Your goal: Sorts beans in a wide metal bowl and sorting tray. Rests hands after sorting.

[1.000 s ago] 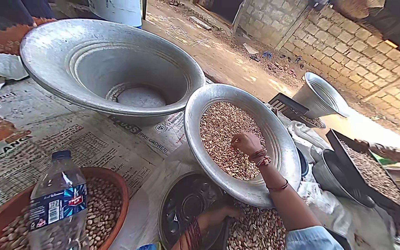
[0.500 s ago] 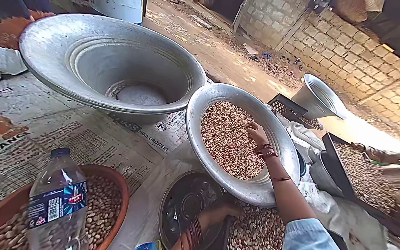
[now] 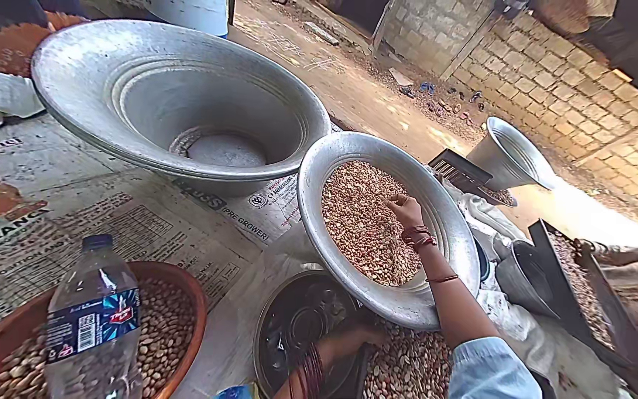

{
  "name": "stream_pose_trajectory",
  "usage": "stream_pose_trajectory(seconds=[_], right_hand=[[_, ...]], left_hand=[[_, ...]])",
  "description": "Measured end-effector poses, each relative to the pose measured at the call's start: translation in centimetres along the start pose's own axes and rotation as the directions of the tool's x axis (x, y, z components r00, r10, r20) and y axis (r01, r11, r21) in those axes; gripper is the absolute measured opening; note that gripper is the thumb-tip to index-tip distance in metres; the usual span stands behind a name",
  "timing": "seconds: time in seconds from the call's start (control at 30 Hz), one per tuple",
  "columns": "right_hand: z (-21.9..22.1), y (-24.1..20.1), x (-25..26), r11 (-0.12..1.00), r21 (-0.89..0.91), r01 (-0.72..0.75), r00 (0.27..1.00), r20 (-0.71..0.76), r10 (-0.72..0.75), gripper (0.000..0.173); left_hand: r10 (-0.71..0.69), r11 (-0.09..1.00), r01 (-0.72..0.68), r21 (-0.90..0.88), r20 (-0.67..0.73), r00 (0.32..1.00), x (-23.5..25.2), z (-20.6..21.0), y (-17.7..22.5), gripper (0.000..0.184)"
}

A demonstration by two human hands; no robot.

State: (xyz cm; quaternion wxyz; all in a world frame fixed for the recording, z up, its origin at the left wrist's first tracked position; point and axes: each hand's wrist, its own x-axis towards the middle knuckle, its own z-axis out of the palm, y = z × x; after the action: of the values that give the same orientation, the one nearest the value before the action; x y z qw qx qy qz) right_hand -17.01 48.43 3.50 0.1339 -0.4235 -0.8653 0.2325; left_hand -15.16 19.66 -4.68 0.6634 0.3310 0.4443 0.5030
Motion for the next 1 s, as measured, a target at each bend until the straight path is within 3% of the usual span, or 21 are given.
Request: stream_pose_trajectory(seconds=[0.1,0.2,0.4,0.67,0.77,0.9,0.97,1.0], right_hand=[[-0.4,0.0,0.3,0.994,-0.108,0.007,1.0,-0.004,-0.008,0.023],[0.3,-0.5,0.5,0.97,-0.222,0.103,0.994,0.061,-0.092,0.021],[1.5,-1.4,0.7,0.932,-0.294,0.213,0.975,0.124,-0.184,0.021],[1.3,-0.4,1.0,0.947,-0.307,0.09,0.991,0.118,-0.056,0.021],[1.2,-0.3,0.8,0.939,-0.332,0.085,0.99,0.136,-0.041,0.024],[-0.6,-2.5,-1.0,0.952,-0.295,0.081,0.985,0.168,-0.032,0.027],[-2.4,-4.6,-3.9,0.96,-0.193,0.202,0.949,0.282,-0.143,0.025],[-3.1,-5.4,-6.0,0.958,-0.027,0.287,0.891,0.374,-0.256,0.022]], left_hand=[[0.013,1.0,-0.013,0.003,-0.006,1.0,-0.1,0.1,0.0,0.026],[0.029,1.0,-0.029,-0.011,-0.016,0.999,-0.1,0.2,0.0,0.026],[0.06,0.998,-0.06,0.003,-0.006,0.998,0.2,0.0,-0.6,0.024],[0.009,1.0,-0.009,-0.022,-0.019,1.0,-0.1,0.2,0.0,0.029],[0.023,1.0,-0.023,-0.004,-0.037,0.999,-0.1,0.3,-0.1,0.022],[0.014,1.0,-0.014,0.006,-0.018,1.0,-0.4,0.2,0.3,0.024],[0.01,1.0,-0.01,0.0,-0.014,1.0,-0.5,0.2,0.5,0.025],[0.027,1.0,-0.027,-0.008,-0.022,0.999,-0.6,0.2,0.3,0.026]])
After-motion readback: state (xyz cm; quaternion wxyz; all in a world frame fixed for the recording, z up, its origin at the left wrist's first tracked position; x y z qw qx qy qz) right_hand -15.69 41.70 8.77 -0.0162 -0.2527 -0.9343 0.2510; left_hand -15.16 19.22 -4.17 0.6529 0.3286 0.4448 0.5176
